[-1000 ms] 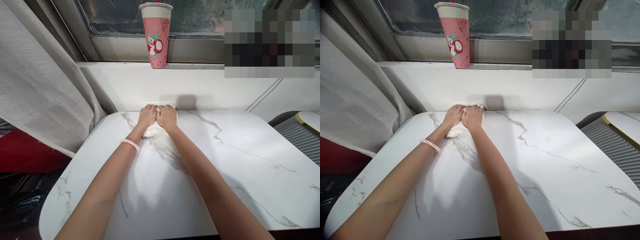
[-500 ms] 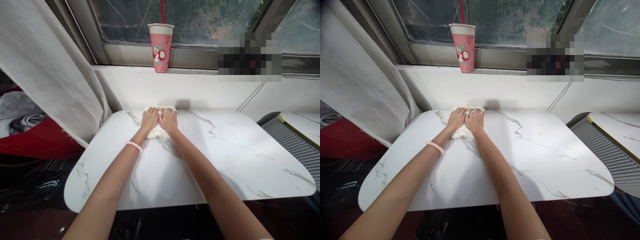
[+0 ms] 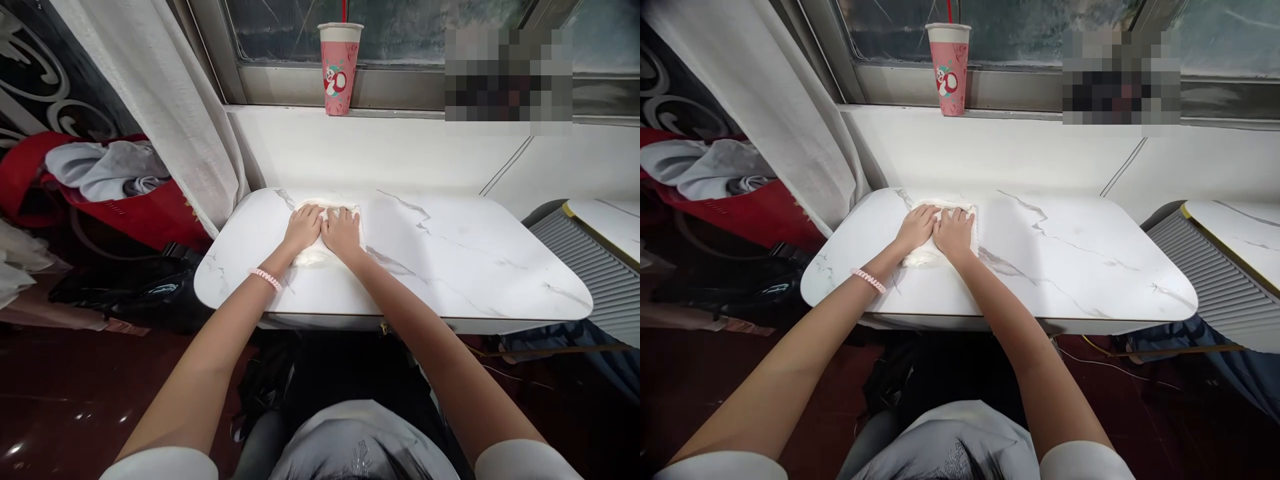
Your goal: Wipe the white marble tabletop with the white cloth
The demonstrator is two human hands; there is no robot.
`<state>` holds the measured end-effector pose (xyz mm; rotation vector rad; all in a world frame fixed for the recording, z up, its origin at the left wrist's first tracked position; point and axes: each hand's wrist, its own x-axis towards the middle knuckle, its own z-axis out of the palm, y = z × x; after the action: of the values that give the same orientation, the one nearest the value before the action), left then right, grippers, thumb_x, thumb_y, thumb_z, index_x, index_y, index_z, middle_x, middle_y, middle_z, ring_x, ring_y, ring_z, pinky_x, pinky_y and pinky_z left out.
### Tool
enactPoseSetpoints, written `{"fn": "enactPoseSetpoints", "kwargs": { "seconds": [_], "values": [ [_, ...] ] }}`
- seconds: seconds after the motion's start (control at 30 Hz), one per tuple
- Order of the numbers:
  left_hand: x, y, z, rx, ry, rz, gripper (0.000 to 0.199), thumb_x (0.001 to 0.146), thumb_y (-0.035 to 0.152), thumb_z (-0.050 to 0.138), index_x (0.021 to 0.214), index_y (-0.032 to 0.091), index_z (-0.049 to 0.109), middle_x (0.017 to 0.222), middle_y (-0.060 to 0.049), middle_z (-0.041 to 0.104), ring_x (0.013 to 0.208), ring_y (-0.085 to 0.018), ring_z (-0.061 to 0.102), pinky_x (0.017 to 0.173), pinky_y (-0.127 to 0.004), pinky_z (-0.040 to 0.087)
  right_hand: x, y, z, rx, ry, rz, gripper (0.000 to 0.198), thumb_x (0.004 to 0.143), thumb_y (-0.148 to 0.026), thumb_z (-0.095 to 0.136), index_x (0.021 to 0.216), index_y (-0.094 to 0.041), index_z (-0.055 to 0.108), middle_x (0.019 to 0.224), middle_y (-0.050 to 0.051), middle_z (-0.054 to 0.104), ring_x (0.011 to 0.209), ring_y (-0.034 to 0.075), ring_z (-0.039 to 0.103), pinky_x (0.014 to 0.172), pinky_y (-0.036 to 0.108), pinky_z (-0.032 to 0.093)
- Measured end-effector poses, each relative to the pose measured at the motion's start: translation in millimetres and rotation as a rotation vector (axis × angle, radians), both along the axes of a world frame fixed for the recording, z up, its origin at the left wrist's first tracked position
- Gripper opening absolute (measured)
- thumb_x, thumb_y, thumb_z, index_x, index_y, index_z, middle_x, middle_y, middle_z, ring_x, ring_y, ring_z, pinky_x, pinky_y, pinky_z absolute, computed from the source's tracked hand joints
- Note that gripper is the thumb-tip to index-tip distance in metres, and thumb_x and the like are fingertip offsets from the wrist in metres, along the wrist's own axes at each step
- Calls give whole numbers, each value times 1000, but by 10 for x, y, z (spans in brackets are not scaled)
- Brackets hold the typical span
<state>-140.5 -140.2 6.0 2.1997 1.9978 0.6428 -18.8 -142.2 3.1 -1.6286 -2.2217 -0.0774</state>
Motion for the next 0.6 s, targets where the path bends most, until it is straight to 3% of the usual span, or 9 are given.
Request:
{"fn": "enactPoseSetpoints", "kwargs": {
  "seconds": [0.3,0.6],
  "values": [
    [-79,-415,-40,24,33,-20,44,100,26,28,135,22,53,146,-6,55,141,-20,42,121,-43,28,-11,-445,-14,-5,2,39,45,103,-27,29,136,-12,54,134,22,56,126,33,49,113,54,22],
    [-163,-650,-58,12,14,-5,43,99,26,29,134,24,54,146,-5,55,141,-20,42,121,-43,28,-67,-642,-30,-9,7,68,45,103,-28,26,132,-11,55,131,21,56,124,34,49,113,54,21]
  ]
}}
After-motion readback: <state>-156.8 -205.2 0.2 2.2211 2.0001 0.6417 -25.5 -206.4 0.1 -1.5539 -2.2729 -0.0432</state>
